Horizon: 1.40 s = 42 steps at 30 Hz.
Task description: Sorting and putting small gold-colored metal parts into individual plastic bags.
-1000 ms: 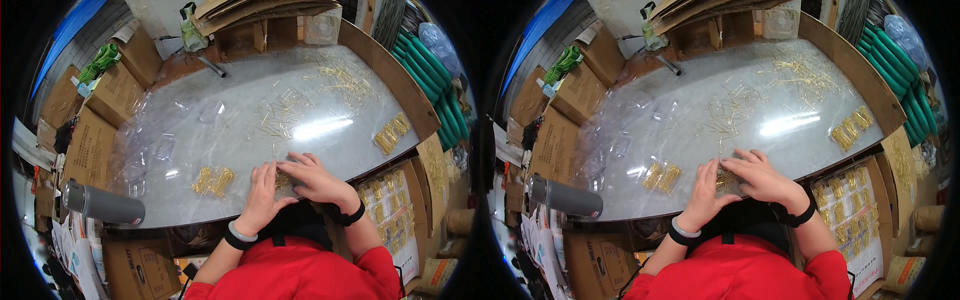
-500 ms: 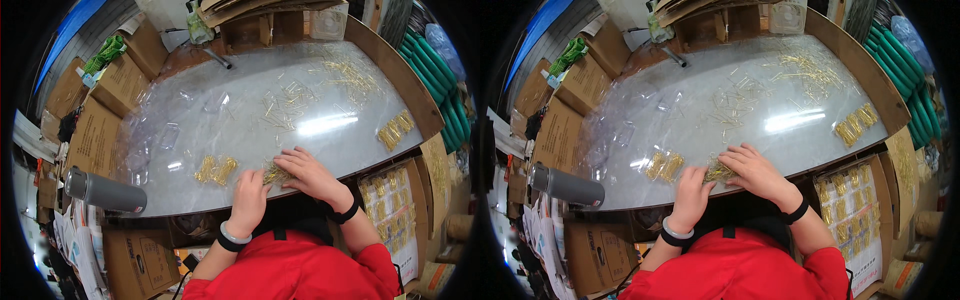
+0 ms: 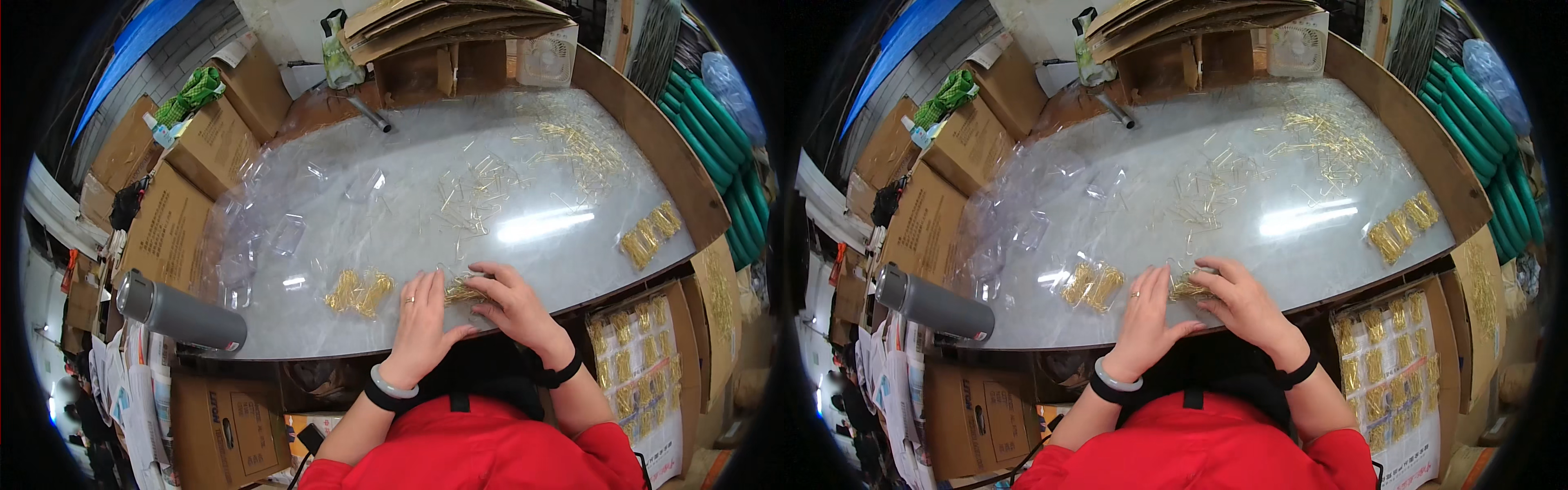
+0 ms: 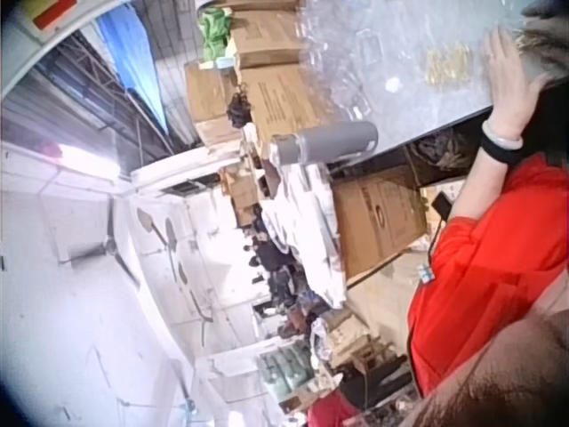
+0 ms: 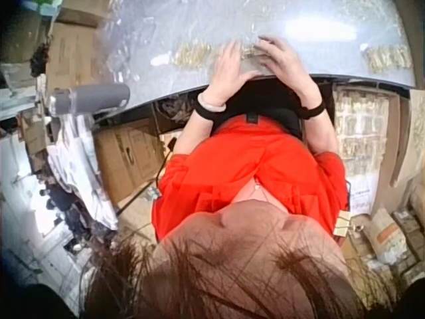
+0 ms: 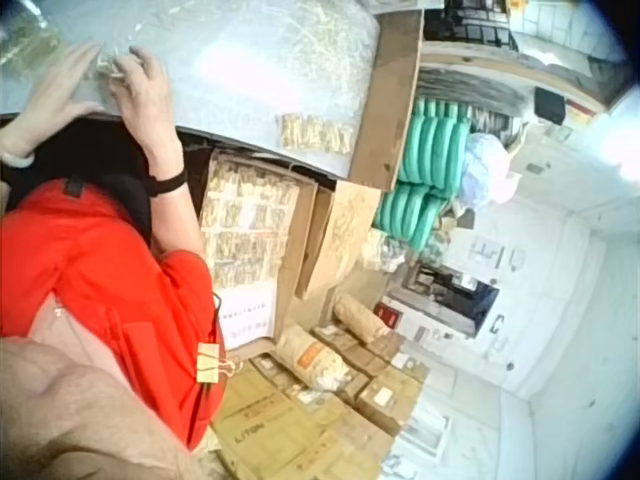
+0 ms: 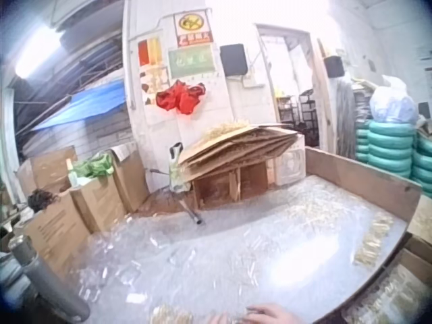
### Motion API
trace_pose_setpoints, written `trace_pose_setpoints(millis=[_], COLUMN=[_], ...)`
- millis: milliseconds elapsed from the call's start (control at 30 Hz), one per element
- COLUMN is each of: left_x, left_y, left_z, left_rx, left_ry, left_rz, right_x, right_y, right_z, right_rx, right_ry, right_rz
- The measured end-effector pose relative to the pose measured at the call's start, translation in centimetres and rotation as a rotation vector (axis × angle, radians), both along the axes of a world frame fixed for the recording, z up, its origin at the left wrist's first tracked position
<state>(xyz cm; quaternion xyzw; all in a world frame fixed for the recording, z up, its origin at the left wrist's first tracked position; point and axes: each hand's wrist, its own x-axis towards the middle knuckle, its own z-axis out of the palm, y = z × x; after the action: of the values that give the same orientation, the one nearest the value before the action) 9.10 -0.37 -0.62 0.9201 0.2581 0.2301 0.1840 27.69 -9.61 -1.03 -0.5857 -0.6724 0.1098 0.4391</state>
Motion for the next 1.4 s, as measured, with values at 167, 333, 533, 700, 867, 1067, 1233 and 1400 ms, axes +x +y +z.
trace_pose_setpoints(millis=[167,333,533,700,867,1067,1233,1400], left_x=[0.8,1.3,0.8,0.9,1.1,1.2,2.4,1.4], left_y=[0.6,1.0,0.3,-0.1,0.1,-0.7,-0.9,-0.2], left_z=[-0.8,-1.2,-1.4,-1.4,-2.8,-1.1,-1.0,-0.9], left_rx=[-0.002,-0.068,-0.291,-0.022,-0.012,-0.063,0.04,-0.023], left_ry=[-0.041,-0.11,-0.19,-0.2,-0.137,-0.106,-0.066,0.01], left_rz=[-0.062,-0.207,-0.064,0.002,-0.049,0.001,-0.053,-0.078], right_x=[0.4,1.0,0.1,0.0,-1.4,0.5,0.0,0.0], right_y=[-1.7,-2.5,-1.9,-2.7,-2.4,-2.3,-1.9,-0.6], right_z=[1.4,1.5,0.3,1.0,1.1,1.8,0.8,-0.1], right_rx=[-0.038,-0.12,-0.036,-0.066,-0.096,-0.135,-0.02,0.008], right_ry=[-0.128,-0.223,0.064,-0.121,-0.09,-0.299,-0.246,-0.165], right_rz=[-0.256,-0.234,-0.193,-0.201,-0.204,-0.333,-0.367,-0.275])
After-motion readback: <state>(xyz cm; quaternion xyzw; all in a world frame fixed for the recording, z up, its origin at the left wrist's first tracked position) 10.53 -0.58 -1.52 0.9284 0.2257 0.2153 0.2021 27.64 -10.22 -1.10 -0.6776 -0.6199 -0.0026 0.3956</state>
